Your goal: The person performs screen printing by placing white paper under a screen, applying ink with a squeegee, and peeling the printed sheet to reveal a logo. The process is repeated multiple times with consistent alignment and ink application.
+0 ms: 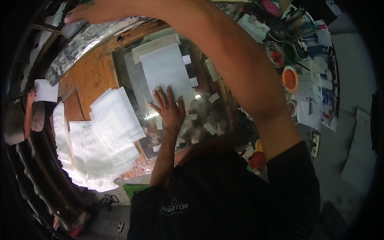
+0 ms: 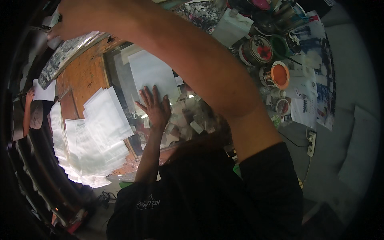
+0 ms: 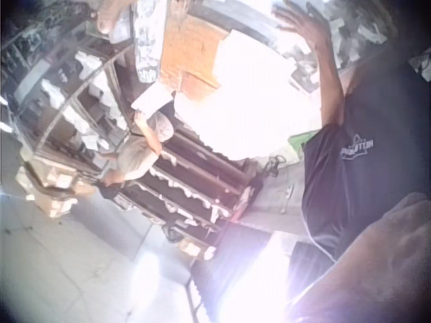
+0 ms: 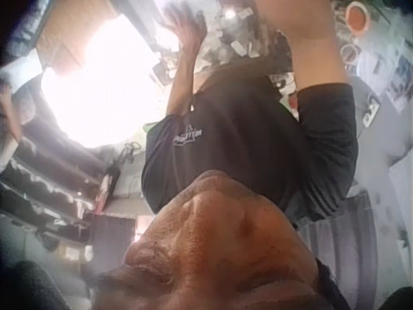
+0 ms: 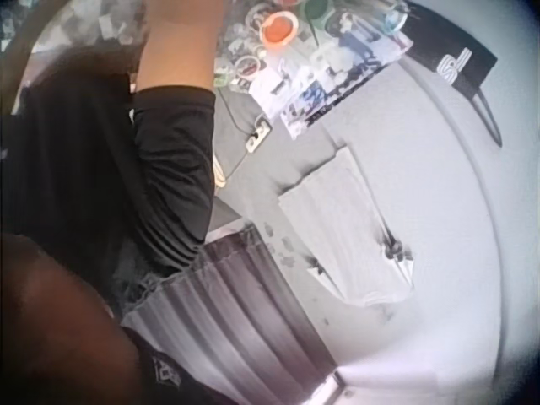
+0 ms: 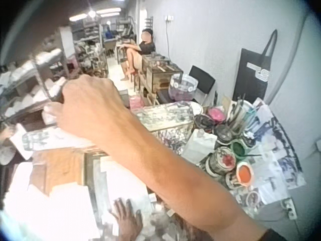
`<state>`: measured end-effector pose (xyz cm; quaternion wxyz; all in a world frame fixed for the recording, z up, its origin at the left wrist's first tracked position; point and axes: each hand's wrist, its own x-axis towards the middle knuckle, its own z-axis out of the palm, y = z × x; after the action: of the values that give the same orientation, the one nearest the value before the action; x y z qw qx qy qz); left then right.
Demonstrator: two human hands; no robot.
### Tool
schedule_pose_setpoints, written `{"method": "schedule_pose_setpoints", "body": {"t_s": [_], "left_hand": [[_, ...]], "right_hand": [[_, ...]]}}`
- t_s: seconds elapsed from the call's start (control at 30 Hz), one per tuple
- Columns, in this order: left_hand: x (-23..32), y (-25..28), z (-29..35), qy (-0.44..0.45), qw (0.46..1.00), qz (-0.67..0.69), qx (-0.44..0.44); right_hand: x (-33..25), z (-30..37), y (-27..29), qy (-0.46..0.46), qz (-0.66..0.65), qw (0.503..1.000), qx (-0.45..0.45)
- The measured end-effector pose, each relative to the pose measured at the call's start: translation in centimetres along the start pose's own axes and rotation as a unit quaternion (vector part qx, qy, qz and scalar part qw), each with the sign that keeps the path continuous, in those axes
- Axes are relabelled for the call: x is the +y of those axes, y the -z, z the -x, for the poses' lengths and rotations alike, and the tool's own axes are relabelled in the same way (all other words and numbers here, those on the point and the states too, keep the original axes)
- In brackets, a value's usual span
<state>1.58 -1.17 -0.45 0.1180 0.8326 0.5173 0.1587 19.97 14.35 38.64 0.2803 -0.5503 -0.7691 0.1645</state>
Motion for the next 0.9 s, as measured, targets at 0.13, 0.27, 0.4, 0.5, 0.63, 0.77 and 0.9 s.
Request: {"method": "schedule_pose_setpoints", "body": {"t_s": [0.13,0.27,0.4,0.5,0.63,0.77,0.9], "left_hand": [[-0.1,0.6,0.3,-0.01,1.0,0.004,0.014],[-0.2,5.3,0.2,0.047,0.952,0.301,-0.014],[1.5,14.1,3.4,0.213,0.692,0.689,0.034],[1.3,15.8,5.1,0.346,0.461,0.817,0.029],[-0.7,11.3,5.8,0.509,0.412,0.755,-0.046],[-2.6,7.9,5.9,0.534,0.394,0.747,-0.046],[-3.0,7.7,5.8,0.527,0.385,0.756,-0.045]], "right_hand": [[-2.1,0.1,0.4,-0.063,0.036,0.997,-0.025],[-0.9,1.0,-5.3,-0.026,0.115,0.992,0.038],[0.4,11.4,-13.9,0.095,0.197,0.954,0.204],[2.5,17.5,-21.9,0.023,0.16,0.979,0.128],[6.2,19.8,-27.4,-0.049,0.252,0.966,-0.019],[5.8,20.3,-27.3,-0.091,0.126,0.988,0.001],[7.1,20.5,-28.7,-0.062,0.152,0.986,-0.02]]}}
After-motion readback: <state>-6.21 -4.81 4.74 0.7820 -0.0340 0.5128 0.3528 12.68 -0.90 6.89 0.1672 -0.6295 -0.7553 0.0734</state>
